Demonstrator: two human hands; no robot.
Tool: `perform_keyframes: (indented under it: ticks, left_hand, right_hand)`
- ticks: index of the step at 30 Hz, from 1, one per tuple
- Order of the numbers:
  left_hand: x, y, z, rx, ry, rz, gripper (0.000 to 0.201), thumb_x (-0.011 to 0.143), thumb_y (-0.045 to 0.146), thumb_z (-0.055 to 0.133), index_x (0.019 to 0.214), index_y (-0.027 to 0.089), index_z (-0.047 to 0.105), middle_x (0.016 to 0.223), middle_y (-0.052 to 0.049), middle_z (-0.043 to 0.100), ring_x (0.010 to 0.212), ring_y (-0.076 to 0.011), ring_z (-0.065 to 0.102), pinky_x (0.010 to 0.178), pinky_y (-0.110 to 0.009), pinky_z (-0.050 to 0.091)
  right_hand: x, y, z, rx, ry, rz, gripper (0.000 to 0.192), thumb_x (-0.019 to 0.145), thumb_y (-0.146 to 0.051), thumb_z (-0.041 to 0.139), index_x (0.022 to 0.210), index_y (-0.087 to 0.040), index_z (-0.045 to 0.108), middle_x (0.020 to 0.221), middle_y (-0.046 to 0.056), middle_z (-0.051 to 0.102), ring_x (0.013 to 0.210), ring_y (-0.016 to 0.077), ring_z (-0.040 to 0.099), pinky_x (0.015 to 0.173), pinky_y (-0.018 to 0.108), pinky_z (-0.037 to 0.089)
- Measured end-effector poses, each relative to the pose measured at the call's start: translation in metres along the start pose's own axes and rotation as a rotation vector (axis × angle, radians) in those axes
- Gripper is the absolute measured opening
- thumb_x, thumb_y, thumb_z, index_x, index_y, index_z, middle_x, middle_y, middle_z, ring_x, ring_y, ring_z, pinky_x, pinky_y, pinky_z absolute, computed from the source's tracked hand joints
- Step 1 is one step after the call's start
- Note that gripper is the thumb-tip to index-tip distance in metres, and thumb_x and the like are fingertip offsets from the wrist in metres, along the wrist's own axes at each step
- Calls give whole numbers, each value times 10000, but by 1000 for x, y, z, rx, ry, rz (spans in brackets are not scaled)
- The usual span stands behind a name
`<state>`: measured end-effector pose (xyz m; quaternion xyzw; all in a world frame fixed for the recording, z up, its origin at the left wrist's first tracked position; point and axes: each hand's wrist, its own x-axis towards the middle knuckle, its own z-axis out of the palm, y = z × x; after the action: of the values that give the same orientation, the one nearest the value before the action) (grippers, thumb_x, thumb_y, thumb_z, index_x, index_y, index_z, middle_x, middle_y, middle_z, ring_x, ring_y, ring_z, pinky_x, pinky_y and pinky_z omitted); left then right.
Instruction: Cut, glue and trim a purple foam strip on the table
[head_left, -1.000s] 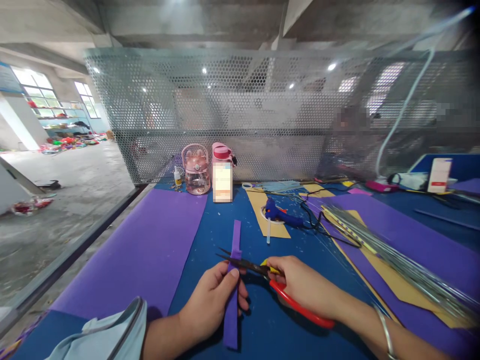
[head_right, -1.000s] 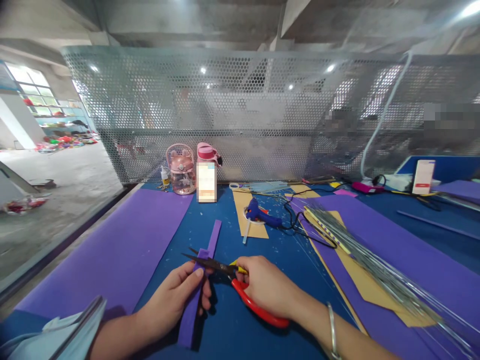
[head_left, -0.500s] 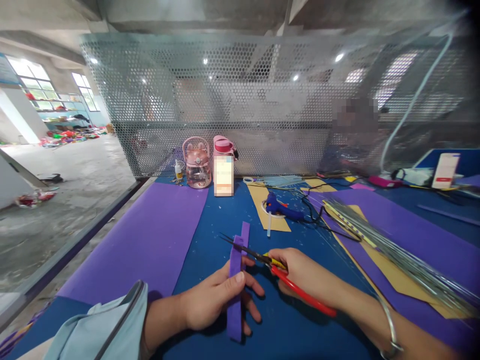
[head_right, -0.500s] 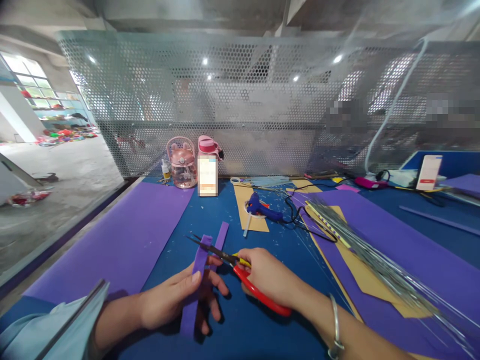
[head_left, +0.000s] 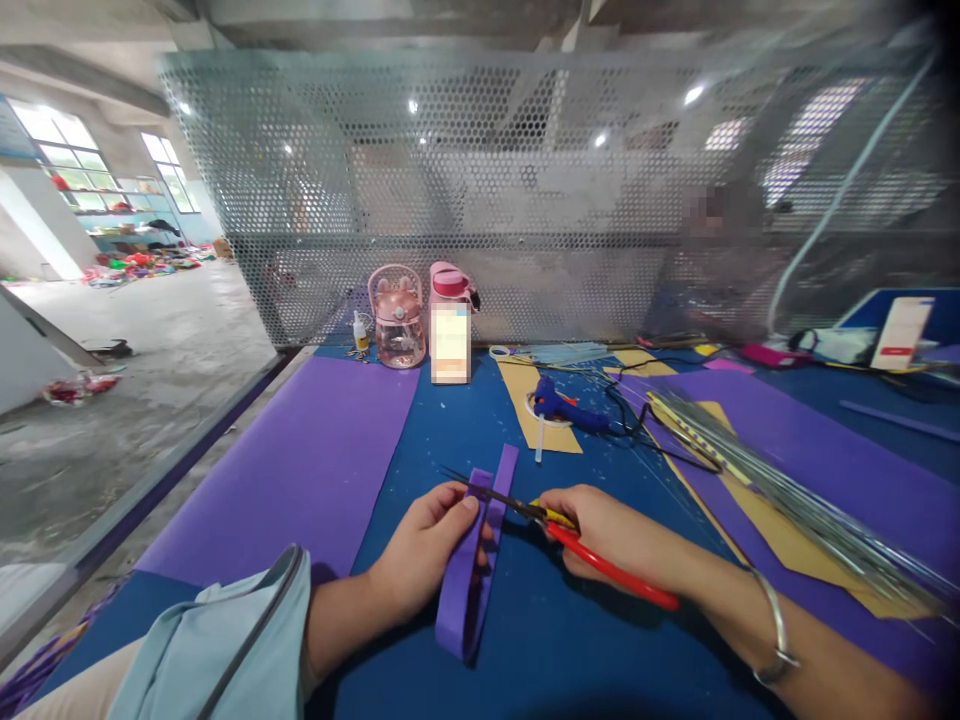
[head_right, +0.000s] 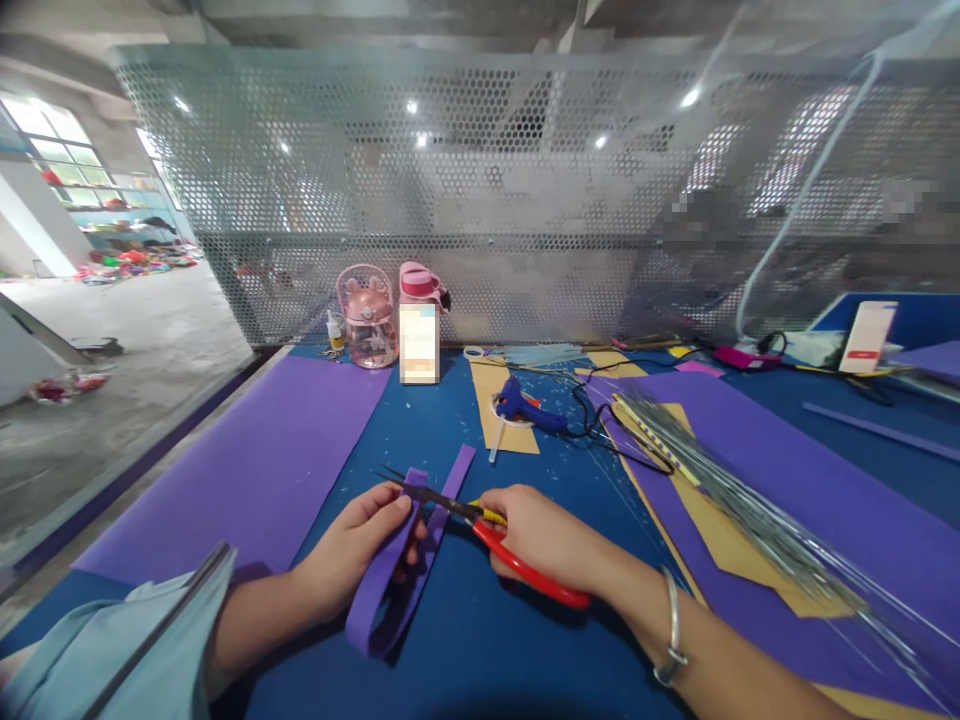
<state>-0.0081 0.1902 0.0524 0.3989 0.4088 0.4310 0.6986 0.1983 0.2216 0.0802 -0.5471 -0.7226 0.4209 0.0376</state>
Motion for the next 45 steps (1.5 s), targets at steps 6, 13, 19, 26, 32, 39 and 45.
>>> perform_keyframes:
  ticks: [6, 13, 19, 26, 32, 39, 45]
  left_hand:
    - [-2, -1, -1, 102, -27, 33, 409, 736, 550, 629, 732, 145, 576, 586, 14, 583, 444, -77, 494, 456, -204, 396]
    - [0, -2, -8, 330, 58, 162, 377, 824, 465, 540, 634, 145, 602, 528, -8, 563, 480, -109, 497, 494, -223, 385]
    - [1, -4, -9, 344, 52, 179, 335, 845, 432, 508, 687, 148, 586, 589, -10, 574, 496, -111, 511, 487, -219, 390]
    - [0, -7, -8, 393, 46, 218, 350, 867, 434, 476, 711, 139, 583, 595, -1, 566, 503, -95, 505, 491, -205, 390]
    - [0, -6, -7, 297, 23, 180, 347, 824, 482, 522, 795, 139, 564, 619, 1, 574, 488, -98, 509, 479, -213, 408]
    - [-2, -3, -7, 344, -30, 269, 369, 875, 481, 458, 724, 152, 531, 550, 37, 485, 504, -77, 413, 523, -198, 359]
    - [-3, -3, -7, 385, 35, 311, 335, 896, 427, 445, 760, 146, 569, 584, 20, 532, 527, -88, 428, 555, -210, 361]
  right_hand:
    - [-4, -4, 0, -74, 16, -83, 113, 651, -214, 598, 693, -185, 497, 606, -42, 501, 528, 96, 429, 478, 194, 317]
    - [-8, -8, 0, -192, 79, -183, 430, 645, -539, 697, 831, -183, 544, 741, -13, 534, 616, 124, 411, 537, 217, 336]
    - [-8, -8, 1, -233, 86, -216, 509, 598, -553, 741, 885, -185, 539, 830, 9, 551, 672, 149, 466, 596, 238, 384]
    - [-8, -9, 0, -261, 81, -256, 552, 583, -565, 750, 911, -178, 535, 898, 36, 553, 743, 176, 489, 674, 276, 426]
    - [-4, -2, -4, -183, 86, -267, 525, 593, -582, 732, 878, -180, 553, 813, 17, 555, 669, 151, 457, 593, 249, 395]
    - [-9, -4, -12, 117, -139, -243, 641, 619, -712, 620, 913, -154, 508, 792, 4, 477, 629, 119, 369, 540, 234, 355]
    - [-10, -4, -10, 32, -111, -272, 622, 628, -695, 623, 905, -148, 519, 836, 26, 497, 690, 146, 381, 590, 248, 363]
